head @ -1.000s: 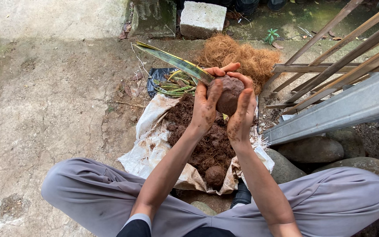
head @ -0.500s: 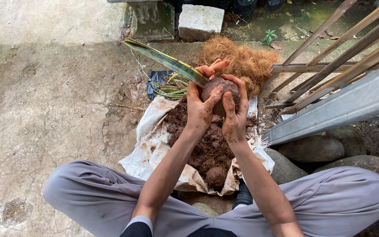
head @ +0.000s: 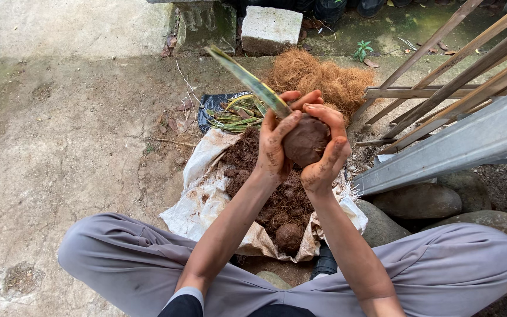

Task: The person sits on the ground and forms a ball of soil around a plant cutting. They then wrap the soil ball with coconut coir to secure the medium around the cutting.

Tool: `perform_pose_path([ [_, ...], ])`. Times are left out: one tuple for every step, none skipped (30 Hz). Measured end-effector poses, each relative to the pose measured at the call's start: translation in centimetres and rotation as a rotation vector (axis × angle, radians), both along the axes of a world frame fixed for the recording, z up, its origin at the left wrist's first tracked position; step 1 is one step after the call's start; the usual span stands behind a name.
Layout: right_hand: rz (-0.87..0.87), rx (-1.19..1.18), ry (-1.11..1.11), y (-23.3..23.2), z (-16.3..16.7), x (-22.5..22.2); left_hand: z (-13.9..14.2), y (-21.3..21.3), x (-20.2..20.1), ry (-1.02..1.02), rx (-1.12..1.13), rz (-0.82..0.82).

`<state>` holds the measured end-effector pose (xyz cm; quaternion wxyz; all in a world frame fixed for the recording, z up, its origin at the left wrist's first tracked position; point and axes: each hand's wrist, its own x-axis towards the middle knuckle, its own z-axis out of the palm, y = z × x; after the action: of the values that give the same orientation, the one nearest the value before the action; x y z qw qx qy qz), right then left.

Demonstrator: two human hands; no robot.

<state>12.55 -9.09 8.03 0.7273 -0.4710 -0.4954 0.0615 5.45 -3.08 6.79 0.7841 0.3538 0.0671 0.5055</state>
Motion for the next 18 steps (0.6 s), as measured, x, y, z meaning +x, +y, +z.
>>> perform_pose_path([
  [0.020, -0.006, 0.026, -0.1, 0.0, 0.2, -0.1, -0.1, 0.1, -0.006, -0.020, -0.026],
  [0.039, -0.013, 0.050, -0.2, 0.1, 0.5, -0.2, -0.2, 0.3, -0.013, -0.040, -0.054],
  [0.055, -0.018, 0.072, -0.3, 0.2, 0.7, -0.3, -0.3, 0.4, -0.023, -0.059, -0.084],
  [0.051, -0.005, 0.081, -0.3, 0.3, 1.0, -0.3, -0.4, 0.7, -0.020, -0.054, -0.105],
  [0.046, 0.008, 0.093, -0.2, 0.4, 1.2, -0.3, -0.5, 0.7, -0.014, -0.050, -0.127],
  [0.042, 0.023, 0.106, -0.2, 0.5, 1.4, -0.3, -0.5, 0.8, -0.007, -0.043, -0.148],
  [0.035, 0.003, 0.122, -0.1, 0.6, 1.7, -0.2, -0.5, 0.9, -0.009, -0.024, -0.149],
  [0.031, -0.015, 0.138, -0.1, 0.7, 2.2, -0.2, -0.6, 0.9, -0.011, -0.003, -0.147],
  [0.026, -0.036, 0.153, -0.1, 0.8, 2.7, -0.1, -0.6, 0.9, -0.014, 0.015, -0.146],
  [0.087, -0.028, 0.291, -0.1, 0.8, 3.1, -0.1, -0.7, 1.0, 0.017, 0.047, -0.135],
  [0.145, -0.020, 0.431, 0.0, 0.7, 3.5, -0.1, -0.9, 1.0, 0.049, 0.079, -0.125],
  [0.206, -0.007, 0.570, 0.1, 0.7, 3.9, -0.1, -0.9, 1.0, 0.081, 0.115, -0.114],
  [0.272, 0.004, 0.726, 0.2, 0.6, 4.3, -0.1, -1.0, 1.0, 0.125, 0.187, -0.083],
  [0.339, 0.013, 0.881, 0.3, 0.4, 4.6, -0.2, -1.2, 1.1, 0.169, 0.257, -0.051],
  [0.403, 0.020, 1.037, 0.4, 0.2, 4.8, -0.3, -1.5, 1.1, 0.212, 0.323, -0.021],
  [0.425, 0.001, 1.067, 0.4, 0.0, 4.7, -0.5, -1.8, 1.1, 0.199, 0.326, 0.021],
  [0.447, -0.016, 1.097, 0.6, -0.3, 4.4, -0.6, -2.0, 1.2, 0.186, 0.329, 0.062],
  [0.469, -0.032, 1.127, 0.7, -0.4, 4.1, -0.7, -2.2, 1.3, 0.173, 0.333, 0.103],
])
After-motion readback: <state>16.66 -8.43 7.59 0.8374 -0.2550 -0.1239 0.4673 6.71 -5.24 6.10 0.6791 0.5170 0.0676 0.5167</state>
